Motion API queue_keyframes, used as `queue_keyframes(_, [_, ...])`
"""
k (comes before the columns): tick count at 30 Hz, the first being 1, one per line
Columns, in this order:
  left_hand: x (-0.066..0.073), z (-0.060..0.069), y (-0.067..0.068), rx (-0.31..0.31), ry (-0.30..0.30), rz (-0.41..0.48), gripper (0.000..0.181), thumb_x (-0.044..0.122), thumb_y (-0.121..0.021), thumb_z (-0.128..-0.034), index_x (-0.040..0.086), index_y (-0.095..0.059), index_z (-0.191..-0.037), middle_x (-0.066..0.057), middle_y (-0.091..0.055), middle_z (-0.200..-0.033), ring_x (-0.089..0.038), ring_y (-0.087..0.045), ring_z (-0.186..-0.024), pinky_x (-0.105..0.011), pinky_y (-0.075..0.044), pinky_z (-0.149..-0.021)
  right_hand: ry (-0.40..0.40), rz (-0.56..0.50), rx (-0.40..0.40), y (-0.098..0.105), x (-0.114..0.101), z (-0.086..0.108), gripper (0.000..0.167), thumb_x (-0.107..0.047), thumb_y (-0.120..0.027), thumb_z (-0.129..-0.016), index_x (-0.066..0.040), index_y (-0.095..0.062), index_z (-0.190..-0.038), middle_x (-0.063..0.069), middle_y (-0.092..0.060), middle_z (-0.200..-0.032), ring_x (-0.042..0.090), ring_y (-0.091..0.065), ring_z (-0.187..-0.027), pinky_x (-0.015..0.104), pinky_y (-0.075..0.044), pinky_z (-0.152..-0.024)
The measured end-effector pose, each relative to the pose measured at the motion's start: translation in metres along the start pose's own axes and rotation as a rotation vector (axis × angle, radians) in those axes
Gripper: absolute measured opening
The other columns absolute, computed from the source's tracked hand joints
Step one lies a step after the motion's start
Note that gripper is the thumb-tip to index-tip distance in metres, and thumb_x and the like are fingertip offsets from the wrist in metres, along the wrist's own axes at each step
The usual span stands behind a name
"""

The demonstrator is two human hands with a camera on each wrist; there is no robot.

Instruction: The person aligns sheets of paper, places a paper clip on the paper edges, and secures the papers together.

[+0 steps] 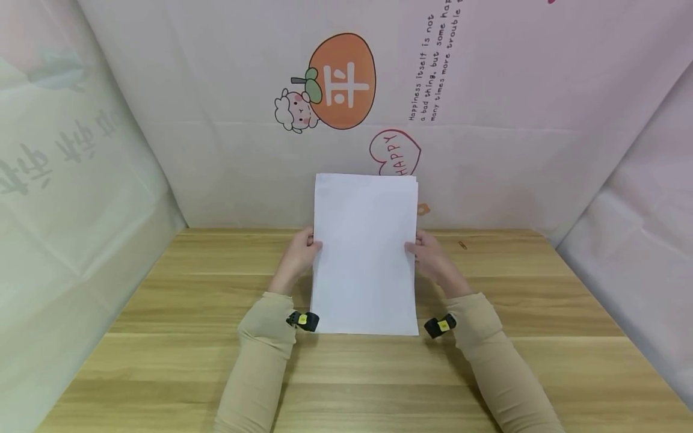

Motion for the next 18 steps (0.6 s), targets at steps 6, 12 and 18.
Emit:
queue_keyframes(6, [0.003,0.001,0.001,0.016,-0.01,0.029,0.037,0.011,-0.044,-0.0988,0.001,-0.044,-0.135,-0.02,-0.05,-0.134,-0.031,-0.048,-0.122,-0.046,-0.04,-0.102,0.021,0.017,0.027,0.0,-0.003,0.002,0.056,-0.01,-0.033,-0.103,0.005,-0.005,-0.149,0.027,-0.024,-0.151,0.039,-0.032,-0.137,0.05,-0.033,-0.108])
queue_keyframes(12, [0.008,0.002,0.002,0.023,-0.037,0.054,0.039,0.008,-0.044,-0.0984,-0.002,-0.042,-0.137,-0.022,-0.047,-0.139,-0.031,-0.045,-0.128,-0.046,-0.039,-0.104,0.03,0.045,0.054,-0.001,-0.007,0.004,0.055,-0.01,-0.034,-0.103,0.004,-0.008,-0.149,0.025,-0.028,-0.15,0.037,-0.034,-0.136,0.049,-0.035,-0.107])
queue_keyframes(18, [0.012,0.003,0.003,0.028,-0.054,0.069,0.039,0.006,-0.043,-0.0978,-0.004,-0.043,-0.135,-0.024,-0.05,-0.135,-0.031,-0.049,-0.124,-0.045,-0.041,-0.102,0.042,0.063,0.075,-0.001,-0.009,0.004,0.054,-0.011,-0.034,-0.103,0.002,-0.01,-0.15,0.024,-0.031,-0.149,0.036,-0.037,-0.135,0.049,-0.036,-0.106])
Point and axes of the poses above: each hand's wrist, its own z-axis away from the middle knuckle, its own y-axis out of the back of the hand, x = y × z, the point moved 3 cm from there along -z, towards the middle knuckle
